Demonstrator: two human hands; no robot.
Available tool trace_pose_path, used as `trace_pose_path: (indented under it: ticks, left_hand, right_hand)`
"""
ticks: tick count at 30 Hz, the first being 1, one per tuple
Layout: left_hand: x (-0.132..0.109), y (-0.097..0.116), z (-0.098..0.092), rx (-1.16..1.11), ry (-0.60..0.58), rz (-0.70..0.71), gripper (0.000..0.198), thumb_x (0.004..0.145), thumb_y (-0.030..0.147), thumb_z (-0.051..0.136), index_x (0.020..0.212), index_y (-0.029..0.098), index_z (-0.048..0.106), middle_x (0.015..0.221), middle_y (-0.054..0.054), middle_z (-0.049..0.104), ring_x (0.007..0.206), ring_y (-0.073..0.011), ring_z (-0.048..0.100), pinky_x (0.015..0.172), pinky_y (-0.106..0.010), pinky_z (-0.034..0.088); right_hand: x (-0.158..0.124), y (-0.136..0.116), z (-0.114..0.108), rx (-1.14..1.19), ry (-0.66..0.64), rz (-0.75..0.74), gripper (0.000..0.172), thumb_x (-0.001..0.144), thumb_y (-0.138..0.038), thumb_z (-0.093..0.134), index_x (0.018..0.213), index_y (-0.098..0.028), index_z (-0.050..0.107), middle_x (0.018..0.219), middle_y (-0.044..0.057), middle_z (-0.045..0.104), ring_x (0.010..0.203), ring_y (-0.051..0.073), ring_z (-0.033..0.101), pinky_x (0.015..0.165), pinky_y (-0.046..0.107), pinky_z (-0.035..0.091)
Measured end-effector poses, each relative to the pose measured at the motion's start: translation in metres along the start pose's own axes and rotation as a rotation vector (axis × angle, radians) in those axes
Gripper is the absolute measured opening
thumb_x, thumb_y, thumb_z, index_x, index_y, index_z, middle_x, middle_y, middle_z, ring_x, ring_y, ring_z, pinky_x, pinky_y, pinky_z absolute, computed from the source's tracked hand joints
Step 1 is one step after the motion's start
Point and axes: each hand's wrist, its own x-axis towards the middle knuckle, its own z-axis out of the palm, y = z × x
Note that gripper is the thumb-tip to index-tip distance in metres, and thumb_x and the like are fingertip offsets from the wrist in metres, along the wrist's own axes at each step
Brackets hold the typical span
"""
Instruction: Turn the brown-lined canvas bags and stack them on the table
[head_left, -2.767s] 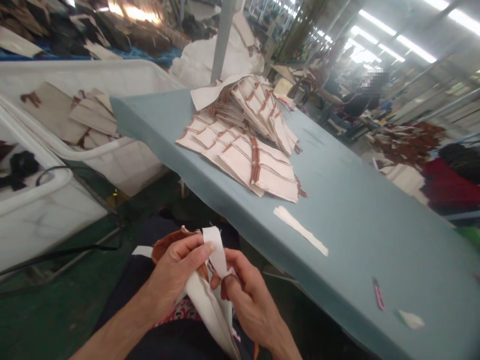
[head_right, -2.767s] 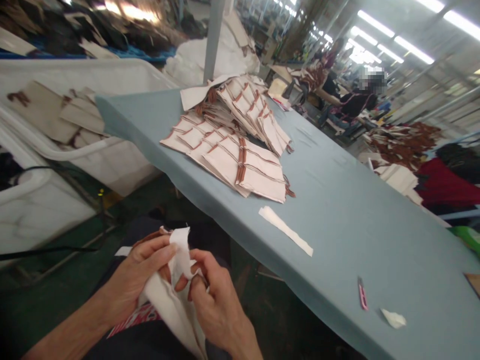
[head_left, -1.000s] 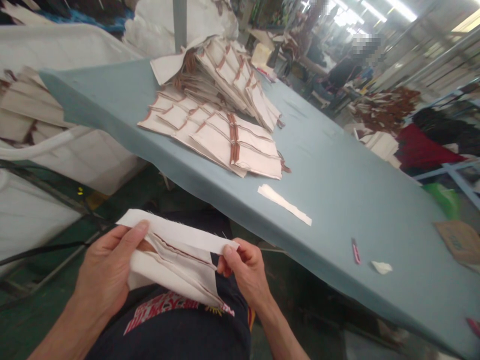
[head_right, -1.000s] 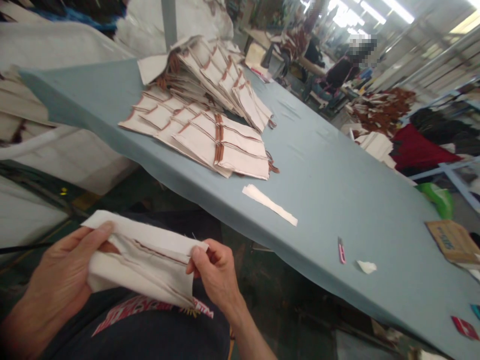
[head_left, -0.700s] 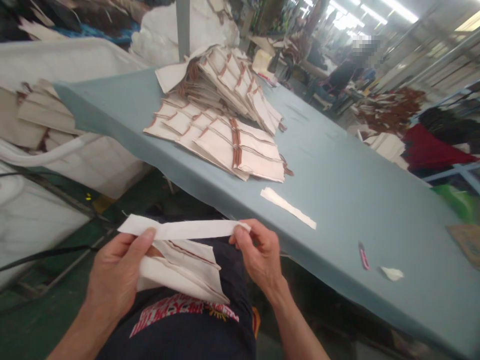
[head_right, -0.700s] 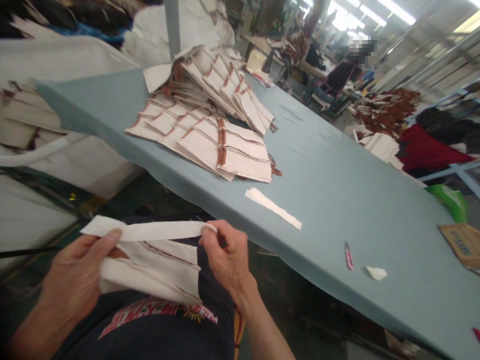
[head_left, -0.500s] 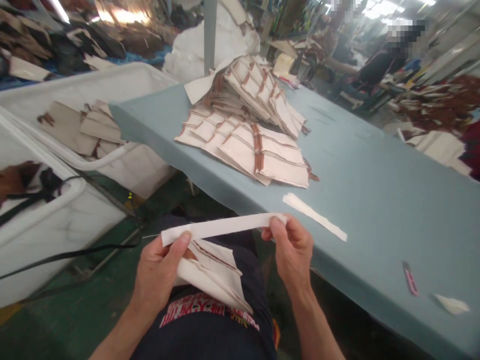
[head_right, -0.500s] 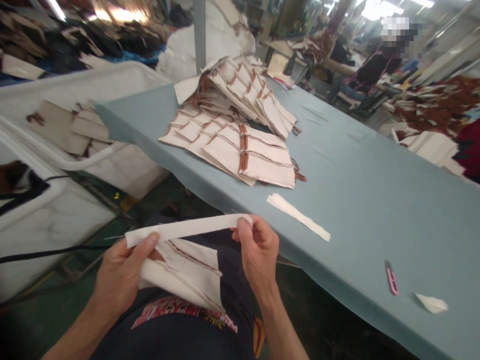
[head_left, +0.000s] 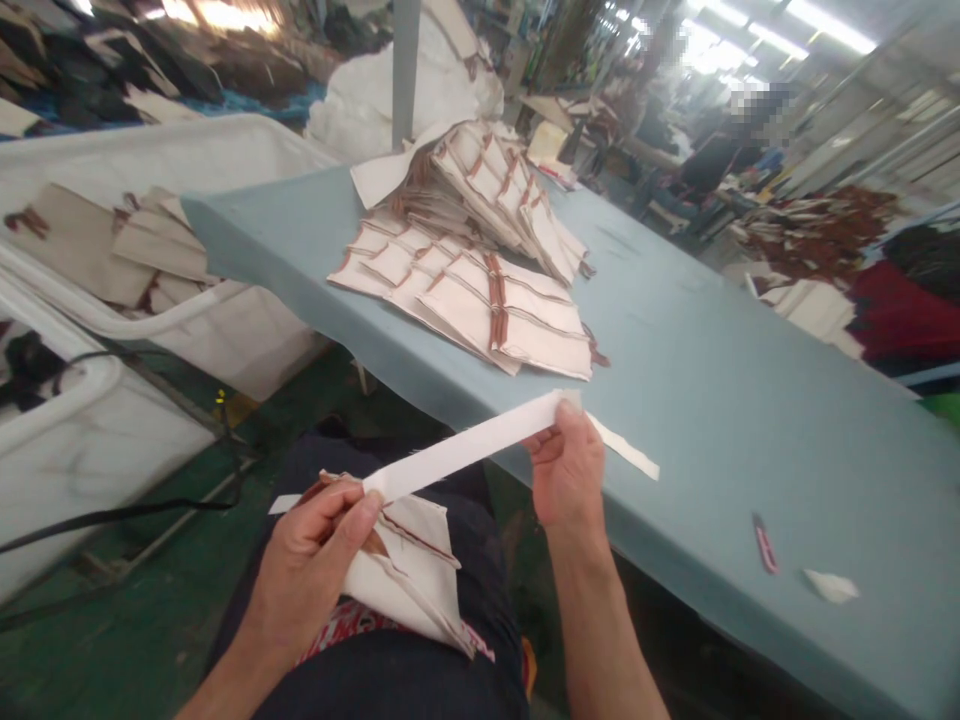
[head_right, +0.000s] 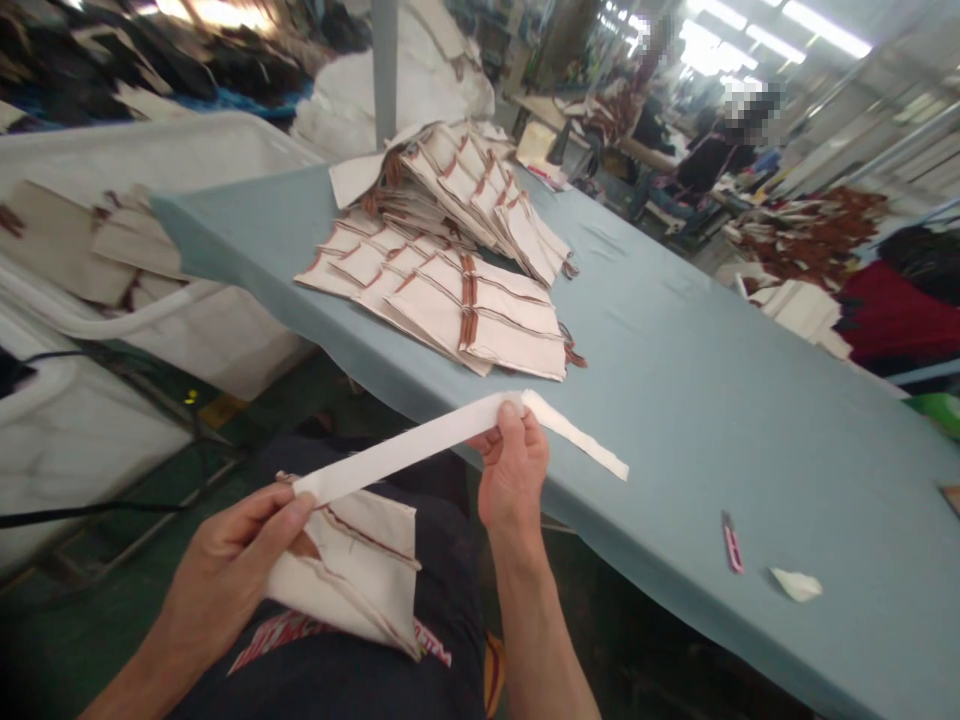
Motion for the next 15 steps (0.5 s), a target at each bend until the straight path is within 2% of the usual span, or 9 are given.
trace_pose_path:
  ticks: [3, 6, 9, 13, 15]
  left_hand:
    - [-0.002, -0.013, -0.002, 0.069, -0.015, -0.039, 0.046, 0.095, 0.065, 0.073, 0.073, 0.025, 0.081, 0.069, 0.0, 0.073, 0.063, -0.0196, 0.063, 0.057, -0.024, 0.05]
    - [-0.004, -0.034, 0.0, 0.132, -0.053, -0.079, 0.047, 0.088, 0.073, 0.077, 0.083, 0.027, 0.086, 0.081, -0.002, 0.083, 0.071, -0.0242, 0.074, 0.062, -0.026, 0.058]
    - [-0.007, -0.044, 0.007, 0.102, -0.03, -0.088, 0.05, 0.092, 0.076, 0.073, 0.085, 0.028, 0.083, 0.08, 0.0, 0.082, 0.061, -0.0218, 0.068, 0.055, -0.026, 0.053]
    - [-0.008, -0.027, 0.01, 0.091, 0.089, -0.06, 0.04, 0.091, 0.069, 0.076, 0.086, 0.03, 0.082, 0.077, 0.003, 0.079, 0.07, -0.0209, 0.069, 0.064, -0.024, 0.052]
    - [-0.006, -0.012, 0.008, 0.064, 0.107, -0.081, 0.037, 0.093, 0.066, 0.074, 0.087, 0.03, 0.081, 0.074, 0.004, 0.078, 0.071, -0.0206, 0.069, 0.064, -0.023, 0.051]
  right_hand:
    - [0.003, -0.007, 0.015, 0.1, 0.0, 0.05, 0.04, 0.076, -0.05, 0.093, 0.089, -0.023, 0.068, 0.078, -0.003, 0.076, 0.065, 0.012, 0.068, 0.057, 0.021, 0.055]
    - [0.004, -0.012, 0.031, 0.155, -0.035, 0.077, 0.036, 0.081, -0.051, 0.088, 0.092, -0.024, 0.067, 0.083, 0.0, 0.079, 0.073, 0.015, 0.073, 0.061, 0.023, 0.057]
    - [0.005, -0.016, 0.042, 0.139, -0.111, 0.076, 0.038, 0.082, -0.055, 0.086, 0.089, -0.025, 0.064, 0.078, -0.001, 0.075, 0.069, 0.015, 0.068, 0.064, 0.026, 0.058]
    - [0.003, -0.02, 0.043, -0.023, -0.275, 0.064, 0.05, 0.077, -0.062, 0.094, 0.082, -0.025, 0.061, 0.066, -0.007, 0.06, 0.056, 0.011, 0.052, 0.054, 0.024, 0.049]
    - [0.0, -0.025, 0.039, -0.122, -0.392, 0.094, 0.056, 0.073, -0.066, 0.098, 0.082, -0.024, 0.062, 0.065, -0.007, 0.059, 0.053, 0.009, 0.047, 0.05, 0.023, 0.044]
